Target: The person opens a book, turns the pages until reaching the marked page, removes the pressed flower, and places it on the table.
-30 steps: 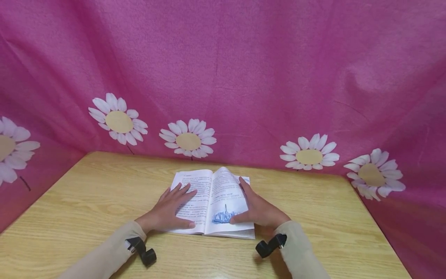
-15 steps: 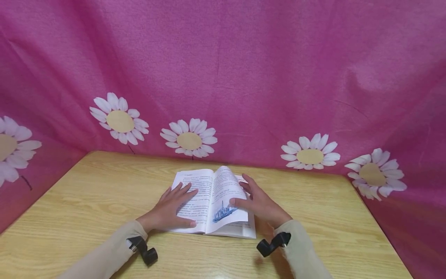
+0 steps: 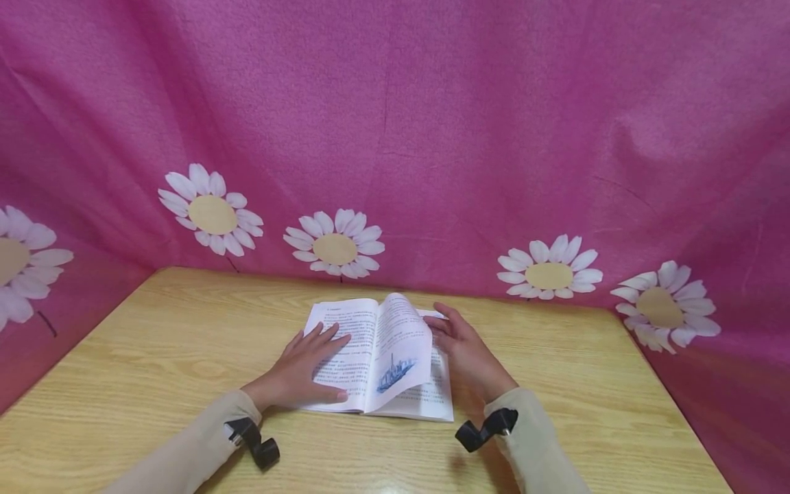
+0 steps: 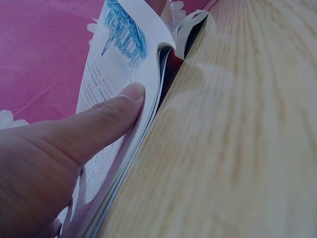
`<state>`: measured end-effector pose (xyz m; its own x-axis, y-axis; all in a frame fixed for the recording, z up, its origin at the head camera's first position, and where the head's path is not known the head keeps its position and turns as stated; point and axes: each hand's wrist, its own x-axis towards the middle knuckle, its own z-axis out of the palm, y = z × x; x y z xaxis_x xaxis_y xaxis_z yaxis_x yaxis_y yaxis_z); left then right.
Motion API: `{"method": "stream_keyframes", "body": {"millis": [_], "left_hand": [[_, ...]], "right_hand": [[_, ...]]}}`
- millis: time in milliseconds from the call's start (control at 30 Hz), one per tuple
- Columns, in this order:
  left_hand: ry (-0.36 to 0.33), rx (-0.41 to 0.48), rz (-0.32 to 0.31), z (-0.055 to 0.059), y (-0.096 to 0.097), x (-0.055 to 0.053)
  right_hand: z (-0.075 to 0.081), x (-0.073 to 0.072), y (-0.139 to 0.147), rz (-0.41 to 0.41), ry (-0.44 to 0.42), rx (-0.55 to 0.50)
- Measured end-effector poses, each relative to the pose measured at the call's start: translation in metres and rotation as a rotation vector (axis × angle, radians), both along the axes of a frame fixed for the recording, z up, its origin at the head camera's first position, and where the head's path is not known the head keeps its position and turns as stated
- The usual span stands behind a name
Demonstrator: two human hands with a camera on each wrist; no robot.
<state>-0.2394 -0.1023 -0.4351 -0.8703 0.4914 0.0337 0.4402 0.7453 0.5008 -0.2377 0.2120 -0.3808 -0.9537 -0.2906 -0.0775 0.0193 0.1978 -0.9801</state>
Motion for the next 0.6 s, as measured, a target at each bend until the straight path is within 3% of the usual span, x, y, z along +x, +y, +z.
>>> {"method": "stream_keyframes", "body": {"millis": [267, 433, 600], "left_hand": [[0.0, 0.005, -0.003, 0.0014, 0.0009, 0.0005], [0.001, -0.001, -0.002, 0.0013, 0.0008, 0.0007], [-0.003, 0.0, -0.001, 0.0004, 0.0, 0.0007]], "right_hand": [[-0.002, -0.0017, -0.0001, -0.053, 0.08, 0.083], [-0.0029, -0.0023, -0.0026, -0.059, 0.187, 0.113], [-0.005, -0.0028, -0.0072, -0.096, 0.241, 0.129]]}}
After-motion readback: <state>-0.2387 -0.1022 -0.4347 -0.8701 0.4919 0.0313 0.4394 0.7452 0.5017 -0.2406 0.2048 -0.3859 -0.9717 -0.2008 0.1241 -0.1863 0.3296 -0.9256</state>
